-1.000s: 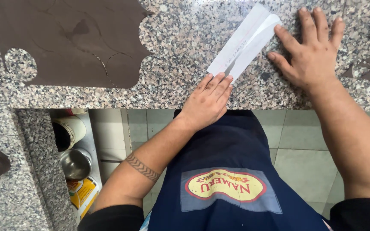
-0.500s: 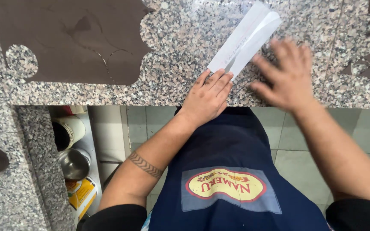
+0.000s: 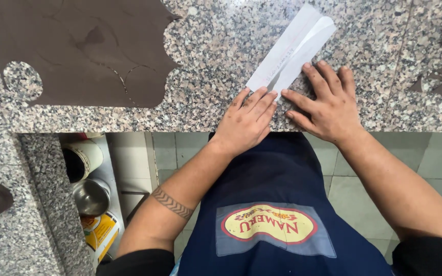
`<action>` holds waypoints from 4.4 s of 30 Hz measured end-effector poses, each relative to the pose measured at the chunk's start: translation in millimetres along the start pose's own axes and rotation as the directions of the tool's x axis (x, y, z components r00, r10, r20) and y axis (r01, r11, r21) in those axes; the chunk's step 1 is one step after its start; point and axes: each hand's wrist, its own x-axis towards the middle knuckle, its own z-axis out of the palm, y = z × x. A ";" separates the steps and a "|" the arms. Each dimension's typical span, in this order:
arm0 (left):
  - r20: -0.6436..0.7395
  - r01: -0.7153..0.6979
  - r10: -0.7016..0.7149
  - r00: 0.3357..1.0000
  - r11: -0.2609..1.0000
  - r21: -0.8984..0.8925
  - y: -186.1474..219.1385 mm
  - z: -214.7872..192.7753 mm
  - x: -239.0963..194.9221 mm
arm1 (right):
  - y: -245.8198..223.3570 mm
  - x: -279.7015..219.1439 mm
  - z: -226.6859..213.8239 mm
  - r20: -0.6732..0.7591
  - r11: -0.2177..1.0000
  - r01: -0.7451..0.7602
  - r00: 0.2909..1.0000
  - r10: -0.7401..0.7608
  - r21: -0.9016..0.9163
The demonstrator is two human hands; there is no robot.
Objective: Handling and arranging chocolate decoration pieces on a granite counter using a spatula and hands.
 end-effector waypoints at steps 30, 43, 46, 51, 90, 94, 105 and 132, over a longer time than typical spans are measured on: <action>-0.016 -0.026 0.026 1.000 1.000 0.005 -0.1 2.6 -1.9 | 84.0 39.3 -13.4 -0.104 0.982 -0.155 0.984 0.144 -0.112; 0.091 0.085 -0.069 0.993 0.980 -0.182 -3.7 -13.7 19.6 | 56.9 34.9 2.1 -0.186 0.998 0.043 0.982 -0.036 0.034; 0.112 0.081 -0.064 0.992 0.984 -0.157 -6.0 -27.1 48.5 | 57.8 33.8 3.0 -0.193 0.999 0.043 0.980 -0.039 0.016; 0.008 -0.030 0.029 1.000 0.998 0.050 -9.6 7.3 74.9 | 56.7 34.4 3.5 -0.220 0.999 0.037 0.975 -0.035 0.004; 0.437 0.770 -0.660 0.612 0.372 -0.518 32.1 -44.9 -91.2 | 46.9 37.7 3.0 -0.208 0.999 0.026 0.978 -0.029 -0.018; 0.205 0.641 -0.608 0.768 0.722 -0.261 37.1 -39.6 -95.7 | 41.0 33.2 3.9 -0.214 0.996 0.062 0.974 -0.076 -0.068; 0.046 0.407 -0.418 0.907 0.901 0.150 47.0 -46.5 -94.3 | 33.6 6.4 -5.2 -0.258 0.998 0.054 0.964 -0.060 -0.032; 0.340 0.665 -0.572 0.746 0.613 -0.427 34.1 -56.7 -88.9 | 9.3 -3.1 -1.4 -0.203 0.992 -0.011 0.978 0.038 0.129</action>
